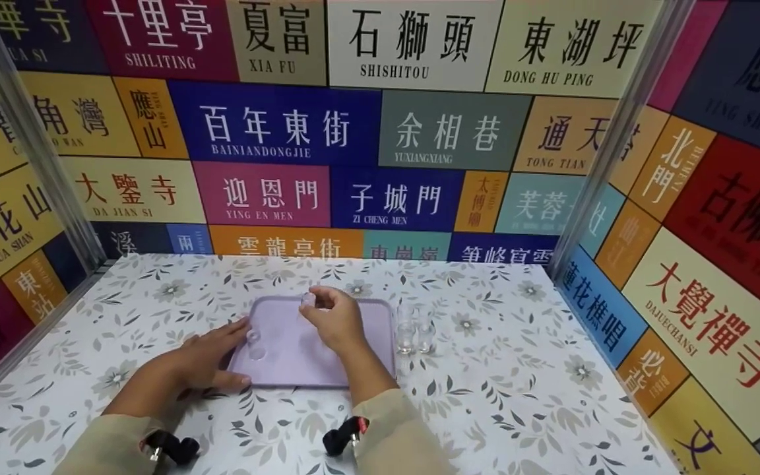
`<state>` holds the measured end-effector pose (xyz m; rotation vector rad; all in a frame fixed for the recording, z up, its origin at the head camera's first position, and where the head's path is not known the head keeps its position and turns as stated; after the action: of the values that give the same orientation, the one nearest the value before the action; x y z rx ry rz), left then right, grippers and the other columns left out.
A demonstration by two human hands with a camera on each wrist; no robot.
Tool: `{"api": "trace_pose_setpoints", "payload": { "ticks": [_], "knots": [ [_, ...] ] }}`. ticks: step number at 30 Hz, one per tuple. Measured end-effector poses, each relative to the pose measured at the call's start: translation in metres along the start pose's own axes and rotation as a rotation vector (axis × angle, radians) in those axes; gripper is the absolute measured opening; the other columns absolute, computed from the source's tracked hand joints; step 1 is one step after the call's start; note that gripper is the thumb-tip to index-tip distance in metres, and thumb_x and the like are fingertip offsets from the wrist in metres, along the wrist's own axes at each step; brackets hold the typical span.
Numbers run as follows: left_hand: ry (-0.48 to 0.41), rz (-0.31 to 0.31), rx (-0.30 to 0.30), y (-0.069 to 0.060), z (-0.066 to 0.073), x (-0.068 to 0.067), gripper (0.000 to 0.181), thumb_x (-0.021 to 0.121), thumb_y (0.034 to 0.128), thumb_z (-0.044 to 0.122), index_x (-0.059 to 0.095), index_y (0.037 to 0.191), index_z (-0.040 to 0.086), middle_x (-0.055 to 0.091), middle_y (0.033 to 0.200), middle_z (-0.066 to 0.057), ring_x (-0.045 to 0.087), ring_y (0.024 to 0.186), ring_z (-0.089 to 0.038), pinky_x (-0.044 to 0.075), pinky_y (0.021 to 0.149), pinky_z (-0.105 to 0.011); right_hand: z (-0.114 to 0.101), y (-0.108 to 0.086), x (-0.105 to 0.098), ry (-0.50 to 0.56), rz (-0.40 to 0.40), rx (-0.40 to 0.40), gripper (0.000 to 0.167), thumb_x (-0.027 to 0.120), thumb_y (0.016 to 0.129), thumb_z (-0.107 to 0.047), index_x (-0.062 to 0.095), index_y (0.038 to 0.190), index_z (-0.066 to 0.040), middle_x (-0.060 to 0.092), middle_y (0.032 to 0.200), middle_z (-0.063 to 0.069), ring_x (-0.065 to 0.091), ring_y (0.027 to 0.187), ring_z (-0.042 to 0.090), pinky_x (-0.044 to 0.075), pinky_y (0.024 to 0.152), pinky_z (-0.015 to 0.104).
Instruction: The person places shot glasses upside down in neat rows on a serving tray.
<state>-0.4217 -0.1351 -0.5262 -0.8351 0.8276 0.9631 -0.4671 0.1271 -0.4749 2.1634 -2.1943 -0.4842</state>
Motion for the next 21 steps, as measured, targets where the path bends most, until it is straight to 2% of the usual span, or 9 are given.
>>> {"api": "trace_pose_setpoints", "payload": {
  "ticks": [9, 16, 21],
  "knots": [
    [0.022, -0.002, -0.004, 0.001, -0.003, 0.0, 0.12, 0.076, 0.0778, 0.082, 0.022, 0.172, 0.032, 0.007, 0.183, 0.008, 0.01, 0.17, -0.035, 0.001, 0.132, -0.076, -0.002, -0.004, 0.039, -0.043, -0.1, 0.006, 0.04, 0.085, 0.092, -0.02, 0.077, 0.128, -0.006, 0.079, 0.114, 0.009, 0.071, 0.104, 0.015, 0.059, 0.09, 0.023],
    [0.021, 0.002, 0.007, 0.0, -0.001, -0.001, 0.12, 0.077, 0.0786, 0.081, 0.022, 0.173, 0.03, 0.009, 0.183, 0.007, 0.01, 0.17, -0.036, 0.002, 0.131, -0.076, 0.002, -0.007, 0.051, -0.066, -0.148, -0.009, 0.044, 0.084, 0.092, -0.018, 0.075, 0.132, -0.003, 0.079, 0.116, 0.014, 0.071, 0.106, 0.017, 0.059, 0.09, 0.024],
    [0.023, 0.008, 0.013, -0.001, 0.001, -0.001, 0.12, 0.077, 0.0789, 0.08, 0.023, 0.173, 0.029, 0.01, 0.183, 0.006, 0.011, 0.17, -0.037, 0.003, 0.131, -0.078, 0.011, -0.006, 0.057, -0.068, -0.189, 0.004, 0.04, 0.084, 0.091, -0.013, 0.076, 0.129, -0.003, 0.08, 0.113, 0.011, 0.072, 0.104, 0.014, 0.059, 0.09, 0.022]
  ]
}}
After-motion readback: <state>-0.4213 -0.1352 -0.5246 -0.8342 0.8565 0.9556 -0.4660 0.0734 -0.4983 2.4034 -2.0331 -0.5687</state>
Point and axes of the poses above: each hand's wrist, its own y-axis towards the middle knuckle, its own x-axis out of the palm, z = x × y, the point moved 8 cm from there along y, towards the middle knuckle
